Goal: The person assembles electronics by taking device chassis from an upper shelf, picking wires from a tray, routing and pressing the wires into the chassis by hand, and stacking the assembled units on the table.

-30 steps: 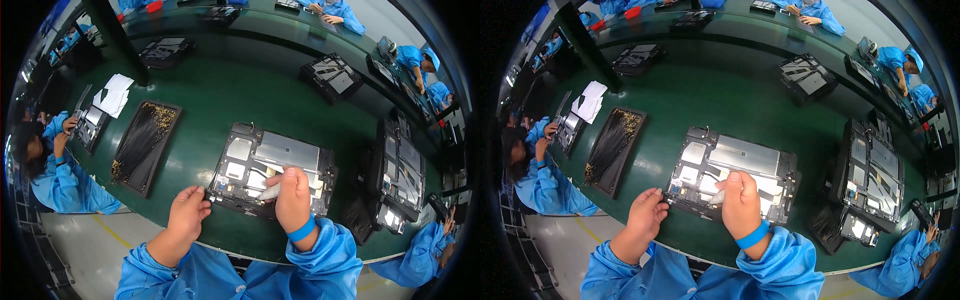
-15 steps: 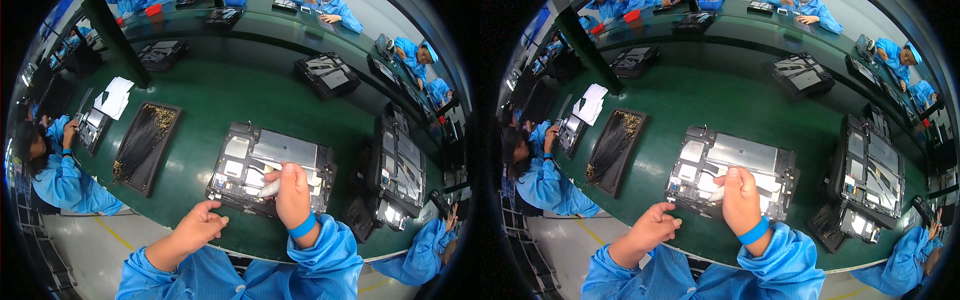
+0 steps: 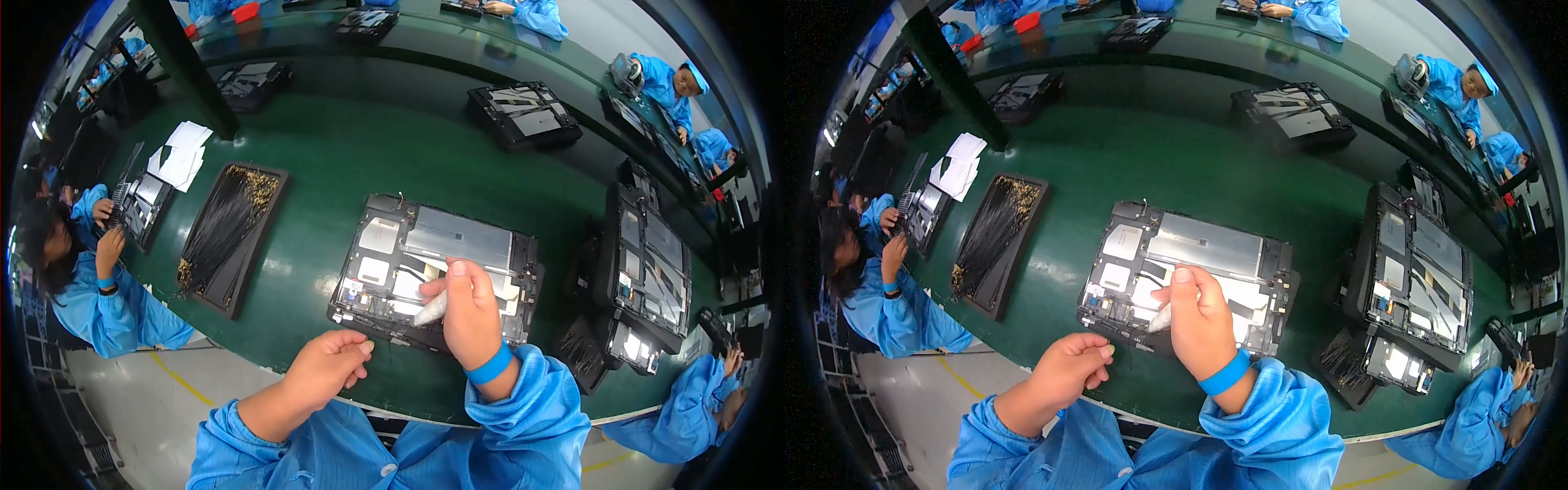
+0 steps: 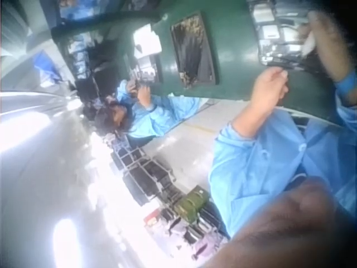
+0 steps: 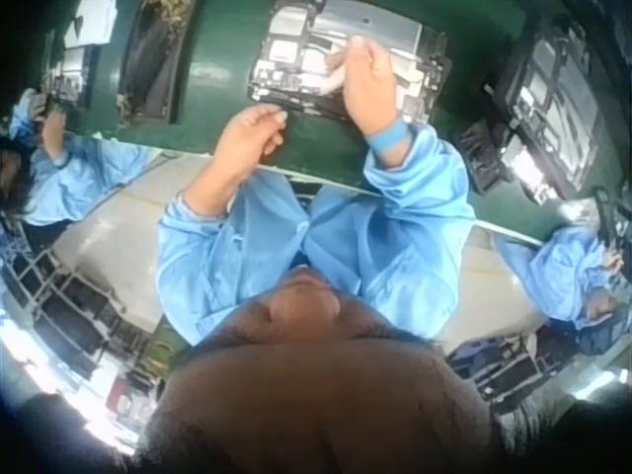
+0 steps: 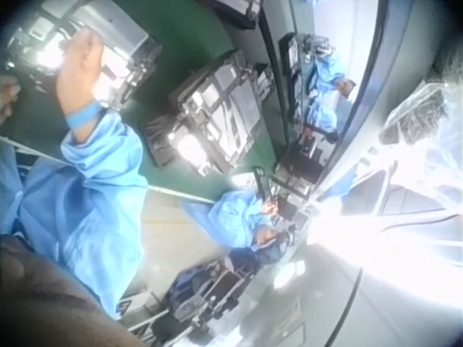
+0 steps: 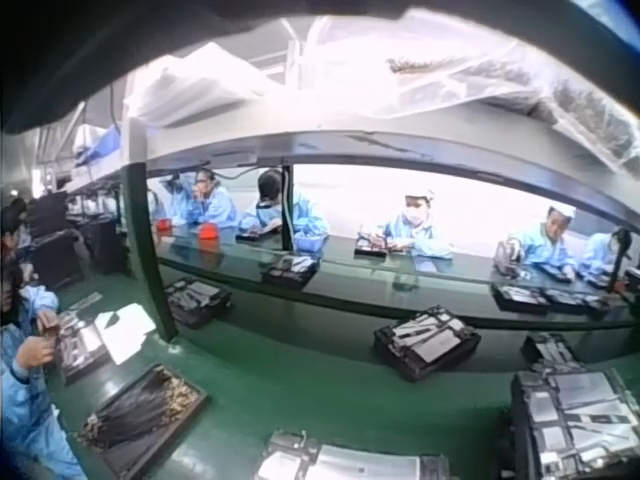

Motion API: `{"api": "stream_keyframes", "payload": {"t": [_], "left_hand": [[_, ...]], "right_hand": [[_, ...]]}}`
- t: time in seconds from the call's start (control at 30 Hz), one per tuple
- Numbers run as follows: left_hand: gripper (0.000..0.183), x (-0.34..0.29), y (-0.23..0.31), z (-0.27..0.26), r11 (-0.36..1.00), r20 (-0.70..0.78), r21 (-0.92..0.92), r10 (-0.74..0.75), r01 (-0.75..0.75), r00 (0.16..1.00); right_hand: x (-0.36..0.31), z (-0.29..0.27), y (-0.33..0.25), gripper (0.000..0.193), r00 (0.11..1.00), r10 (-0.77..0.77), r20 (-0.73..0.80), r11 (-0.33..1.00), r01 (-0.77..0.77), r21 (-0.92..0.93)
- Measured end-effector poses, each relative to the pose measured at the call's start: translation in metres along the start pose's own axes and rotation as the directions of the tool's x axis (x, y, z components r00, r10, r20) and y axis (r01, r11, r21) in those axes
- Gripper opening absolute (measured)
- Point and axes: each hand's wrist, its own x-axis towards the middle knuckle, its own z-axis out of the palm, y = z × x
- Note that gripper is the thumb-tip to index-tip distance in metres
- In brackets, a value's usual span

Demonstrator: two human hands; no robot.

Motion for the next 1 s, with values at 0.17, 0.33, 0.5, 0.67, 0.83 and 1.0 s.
{"api": "stream_keyframes", "payload": {"t": [0.17,0.33,0.5,0.67,0.83,1.0], "left_hand": [[0.02,0.002,0.008,0.005,0.997,0.061,0.069,-0.037,0.033,0.997],[0.018,-0.001,0.005,0.005,0.998,0.042,0.054,-0.034,0.031,0.999],[0.017,0.004,0.005,0.008,0.999,-0.003,-0.026,0.029,-0.03,1.0],[0.015,0.006,0.007,0.008,0.999,-0.009,0.011,0.046,-0.046,0.999],[0.017,0.013,0.009,0.006,0.998,0.014,0.051,0.039,-0.039,0.999],[0.027,0.006,0.009,-0.001,0.974,-0.142,0.186,0.155,-0.127,0.978]], "right_hand": [[0.006,0.002,-0.016,0.031,0.965,0.187,0.182,0.966,-0.146,-0.214],[0.013,0.004,-0.026,0.031,0.926,0.134,0.353,0.847,0.078,-0.526],[0.019,0.009,-0.029,0.034,0.847,0.187,0.497,0.655,0.27,-0.706],[0.024,0.02,-0.027,0.033,0.821,0.233,0.521,0.559,0.325,-0.763],[0.026,0.017,-0.03,0.03,0.837,0.325,0.44,0.557,0.206,-0.805],[-0.023,-0.047,-0.018,0.023,0.989,-0.04,-0.141,0.87,-0.035,-0.492]]}}
